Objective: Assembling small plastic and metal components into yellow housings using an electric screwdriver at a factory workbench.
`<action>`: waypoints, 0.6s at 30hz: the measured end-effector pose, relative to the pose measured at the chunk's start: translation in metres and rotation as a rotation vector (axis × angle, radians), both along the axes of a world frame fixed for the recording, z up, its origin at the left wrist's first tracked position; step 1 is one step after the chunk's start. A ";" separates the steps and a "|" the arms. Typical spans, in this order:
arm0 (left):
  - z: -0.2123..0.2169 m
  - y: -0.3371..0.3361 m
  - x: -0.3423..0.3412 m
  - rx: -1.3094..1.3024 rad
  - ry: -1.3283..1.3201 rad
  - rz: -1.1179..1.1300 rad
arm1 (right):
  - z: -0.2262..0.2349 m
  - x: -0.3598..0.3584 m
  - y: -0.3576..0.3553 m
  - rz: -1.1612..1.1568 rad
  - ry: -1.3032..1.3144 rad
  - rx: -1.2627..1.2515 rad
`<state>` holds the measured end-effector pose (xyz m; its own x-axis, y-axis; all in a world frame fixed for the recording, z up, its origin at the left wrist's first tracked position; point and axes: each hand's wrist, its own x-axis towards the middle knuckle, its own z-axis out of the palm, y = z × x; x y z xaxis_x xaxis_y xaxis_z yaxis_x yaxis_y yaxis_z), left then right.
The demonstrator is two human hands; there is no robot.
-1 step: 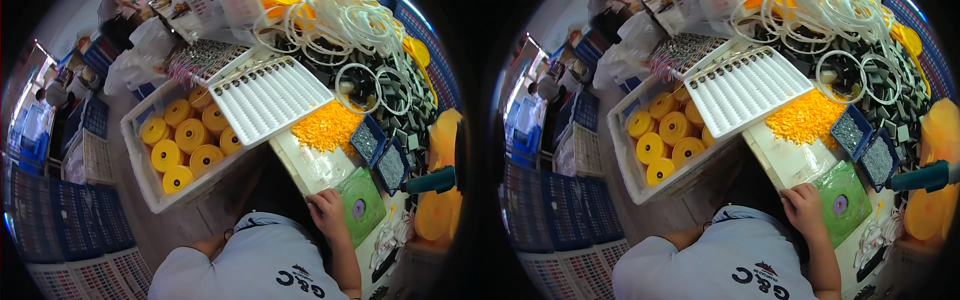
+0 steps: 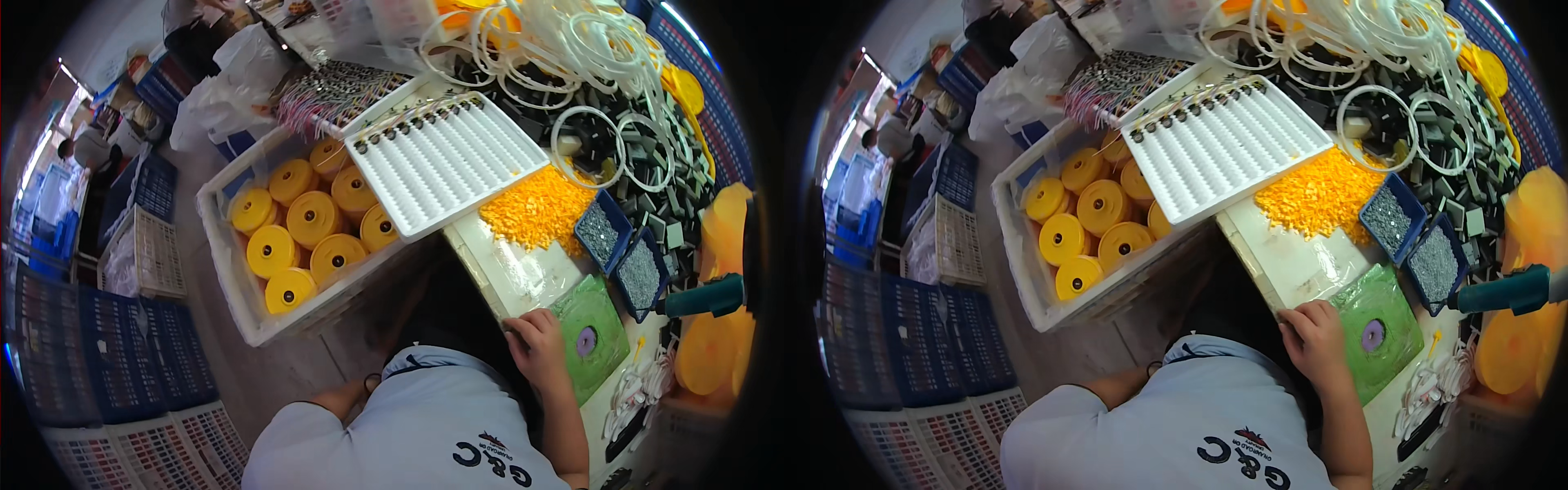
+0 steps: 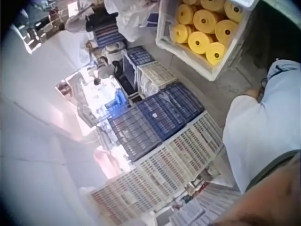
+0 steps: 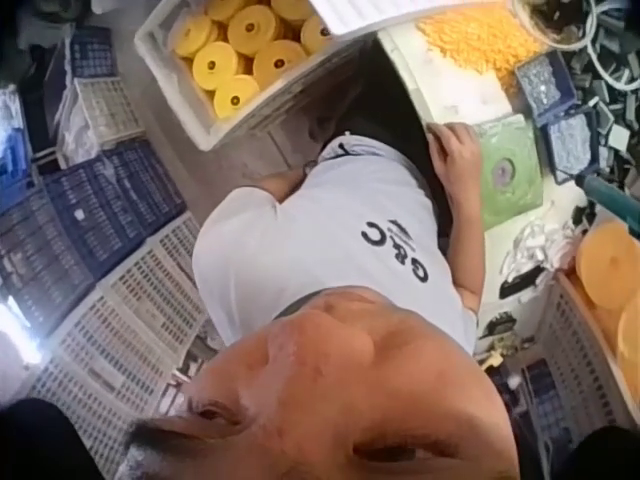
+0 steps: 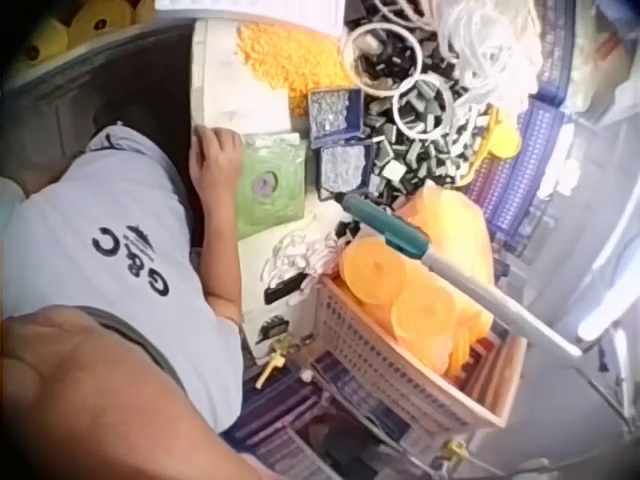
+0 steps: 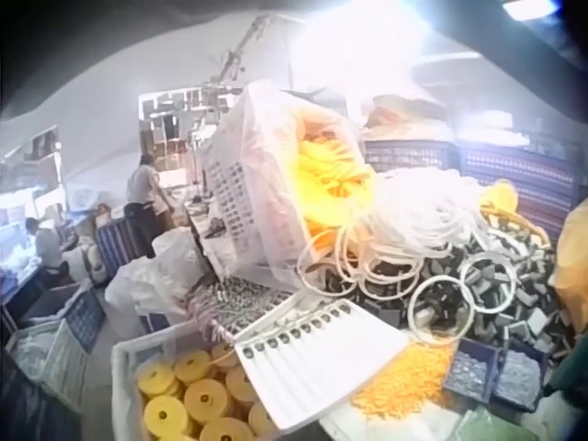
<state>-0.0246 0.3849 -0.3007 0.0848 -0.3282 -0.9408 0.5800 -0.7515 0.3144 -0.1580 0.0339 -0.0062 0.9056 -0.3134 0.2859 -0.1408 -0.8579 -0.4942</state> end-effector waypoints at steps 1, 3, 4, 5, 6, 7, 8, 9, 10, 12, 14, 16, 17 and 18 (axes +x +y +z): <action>-0.001 0.001 -0.001 -0.003 0.007 0.008 | 0.000 0.000 -0.001 -0.027 -0.001 -0.012; -0.002 0.006 -0.002 -0.002 0.028 0.028 | -0.001 0.003 0.001 -0.020 0.007 -0.009; -0.002 0.003 0.000 0.000 0.041 0.036 | -0.001 0.004 0.002 -0.030 0.003 0.001; -0.002 -0.002 0.002 0.002 0.056 0.042 | 0.000 0.005 0.002 -0.019 0.021 -0.003; -0.003 -0.001 0.003 0.009 0.070 0.050 | -0.001 0.006 0.003 -0.023 0.012 -0.011; -0.004 0.005 -0.007 0.018 0.090 0.054 | -0.001 0.004 0.005 -0.030 0.008 -0.017; -0.007 0.002 -0.003 0.028 0.110 0.058 | -0.002 0.004 0.005 -0.021 0.032 -0.015; -0.008 0.010 -0.003 0.040 0.132 0.064 | -0.004 0.005 0.005 -0.023 0.022 -0.032; -0.008 0.005 0.001 0.049 0.148 0.067 | -0.005 0.007 0.005 -0.029 0.007 -0.053; -0.009 0.006 0.002 0.064 0.178 0.068 | -0.003 0.009 0.007 -0.029 0.037 -0.051; -0.011 0.011 -0.003 0.077 0.202 0.068 | -0.004 0.010 0.007 -0.031 0.062 -0.050; -0.012 0.006 -0.005 0.093 0.223 0.067 | -0.008 0.008 0.006 -0.031 0.049 -0.048; -0.012 0.010 -0.007 0.101 0.233 0.068 | -0.008 0.009 0.006 -0.024 0.063 -0.045; -0.013 0.015 -0.009 0.110 0.242 0.068 | -0.008 0.009 0.006 -0.026 0.052 -0.060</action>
